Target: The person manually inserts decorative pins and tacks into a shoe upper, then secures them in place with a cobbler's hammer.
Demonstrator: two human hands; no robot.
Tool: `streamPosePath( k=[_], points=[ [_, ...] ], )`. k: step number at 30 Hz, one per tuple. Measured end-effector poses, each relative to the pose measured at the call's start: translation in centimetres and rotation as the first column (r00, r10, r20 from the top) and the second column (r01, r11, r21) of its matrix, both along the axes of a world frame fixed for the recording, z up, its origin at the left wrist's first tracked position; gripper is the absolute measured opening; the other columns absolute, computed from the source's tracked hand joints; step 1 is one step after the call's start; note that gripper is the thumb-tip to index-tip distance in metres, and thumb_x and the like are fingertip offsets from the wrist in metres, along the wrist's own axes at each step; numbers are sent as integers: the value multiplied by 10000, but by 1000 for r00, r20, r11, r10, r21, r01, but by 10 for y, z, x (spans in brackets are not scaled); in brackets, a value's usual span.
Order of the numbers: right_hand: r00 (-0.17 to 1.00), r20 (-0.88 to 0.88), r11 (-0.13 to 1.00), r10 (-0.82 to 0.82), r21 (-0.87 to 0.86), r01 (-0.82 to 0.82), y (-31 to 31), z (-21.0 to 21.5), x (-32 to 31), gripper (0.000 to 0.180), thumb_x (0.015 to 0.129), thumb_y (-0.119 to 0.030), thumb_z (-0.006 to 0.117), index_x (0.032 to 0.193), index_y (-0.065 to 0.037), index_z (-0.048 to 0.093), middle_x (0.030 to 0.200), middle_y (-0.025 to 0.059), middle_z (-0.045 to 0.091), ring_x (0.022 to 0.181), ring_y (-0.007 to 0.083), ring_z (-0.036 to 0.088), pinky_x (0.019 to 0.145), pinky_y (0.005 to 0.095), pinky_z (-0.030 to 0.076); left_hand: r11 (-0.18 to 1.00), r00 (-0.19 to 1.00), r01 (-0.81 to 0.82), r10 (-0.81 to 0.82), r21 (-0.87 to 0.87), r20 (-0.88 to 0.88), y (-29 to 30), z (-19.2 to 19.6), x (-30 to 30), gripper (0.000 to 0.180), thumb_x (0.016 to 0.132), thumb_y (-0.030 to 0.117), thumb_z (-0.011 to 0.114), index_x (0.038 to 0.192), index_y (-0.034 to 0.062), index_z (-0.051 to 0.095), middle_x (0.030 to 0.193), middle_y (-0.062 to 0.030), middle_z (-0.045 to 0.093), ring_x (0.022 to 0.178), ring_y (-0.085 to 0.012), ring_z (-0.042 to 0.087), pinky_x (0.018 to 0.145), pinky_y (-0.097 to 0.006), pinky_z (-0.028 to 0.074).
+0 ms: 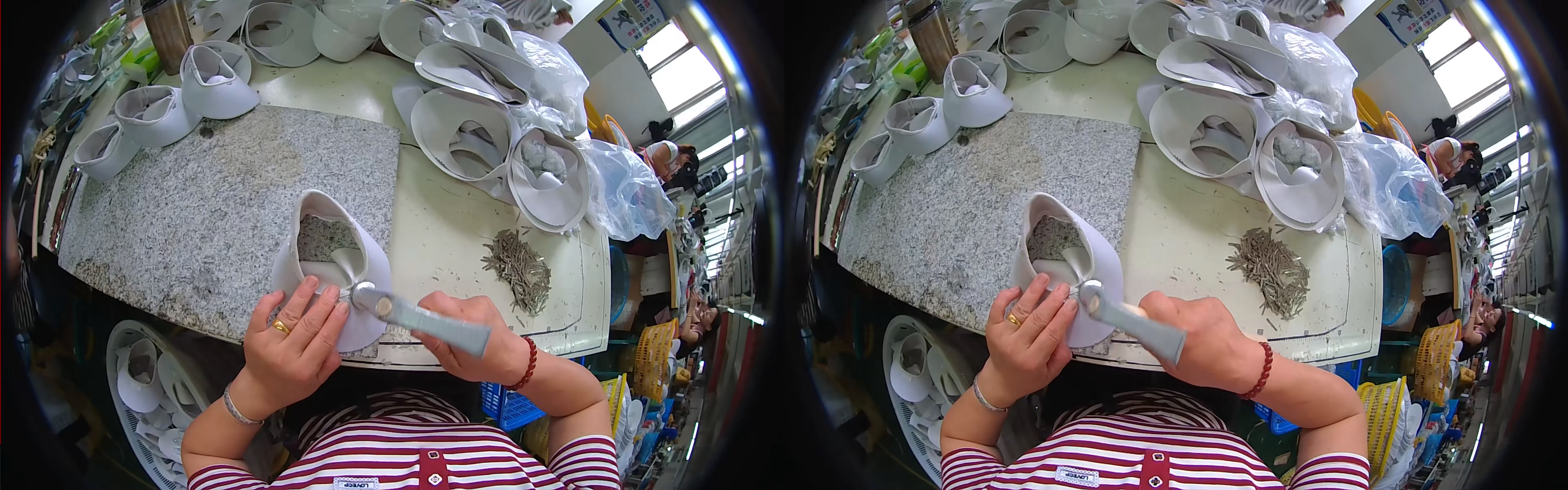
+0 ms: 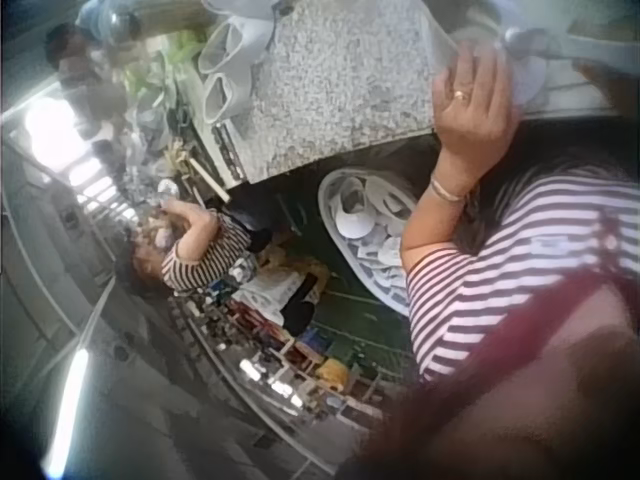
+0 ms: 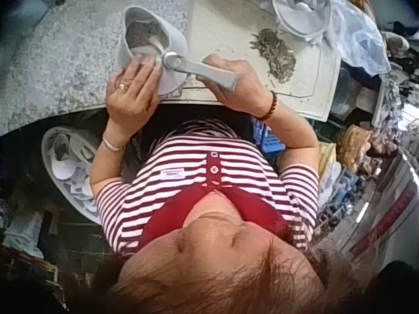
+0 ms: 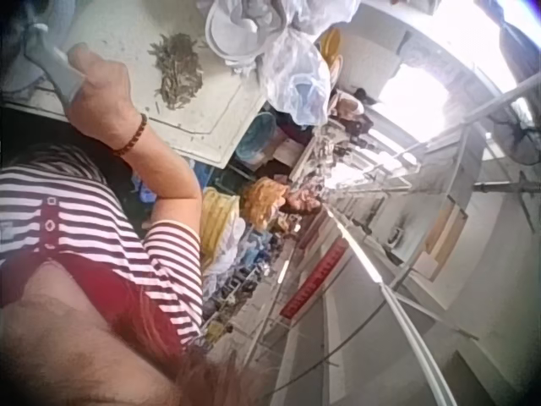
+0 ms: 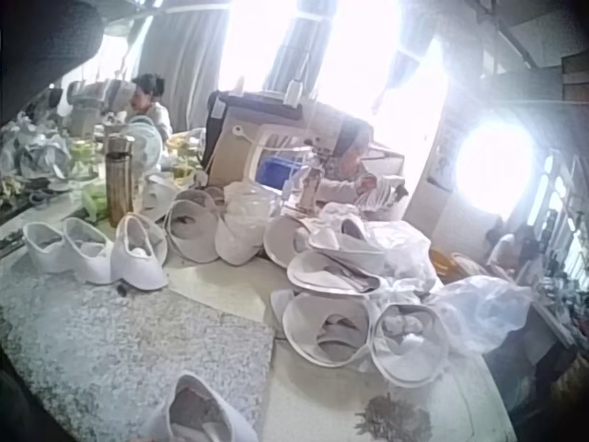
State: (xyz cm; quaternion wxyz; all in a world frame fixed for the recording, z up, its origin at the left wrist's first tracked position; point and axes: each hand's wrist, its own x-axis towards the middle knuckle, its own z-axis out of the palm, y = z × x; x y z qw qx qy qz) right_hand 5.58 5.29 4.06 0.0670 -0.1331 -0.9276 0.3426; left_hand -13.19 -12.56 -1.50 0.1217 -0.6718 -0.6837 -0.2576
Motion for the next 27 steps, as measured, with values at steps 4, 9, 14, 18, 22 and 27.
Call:
streamPosePath(
  k=[4,9,14,18,22,27],
  points=[
    [993,-29,947,117,306,-102,5,-4,-3,324,939,-357,599,824,-64,523,621,72,547,489,274,575,429,380,453,1000,999,8,-8,-4,33,-1,0,0,358,772,142,601,1108,67,698,1214,-103,669,1185,-292,614,981,-463,387],
    [968,20,837,249,498,-226,12,8,-10,392,915,-445,600,807,-76,522,591,44,518,457,220,565,392,353,438,1000,997,25,-23,-14,68,0,0,-2,356,783,131,575,1110,50,691,1211,-118,669,1186,-312,612,997,-472,372],
    [954,117,800,276,521,-295,12,18,-17,376,906,-419,622,796,-73,523,569,42,505,439,234,555,393,364,439,1000,998,18,-18,0,64,0,1,-2,359,780,132,568,1107,50,691,1202,-115,673,1178,-309,616,994,-469,371],
    [980,63,963,191,182,-200,22,16,-17,311,956,-350,586,861,-58,537,584,94,517,486,327,555,444,409,443,1000,997,-4,3,12,77,2,0,1,355,778,129,568,1102,50,692,1197,-114,674,1175,-304,618,988,-469,371],
    [985,99,990,143,-5,-143,22,15,-16,241,1003,-288,533,924,-60,541,598,119,507,519,367,541,481,430,432,1000,997,4,-4,3,71,0,0,0,357,775,154,595,1105,62,695,1207,-102,671,1185,-287,614,978,-460,375],
    [984,-82,984,157,-70,-163,24,7,-21,237,1012,-278,521,940,-53,534,575,129,510,521,381,542,491,441,432,1000,998,7,-7,-2,58,0,0,-1,356,769,183,628,1098,70,701,1212,-91,670,1199,-274,609,970,-452,376]
  ],
)
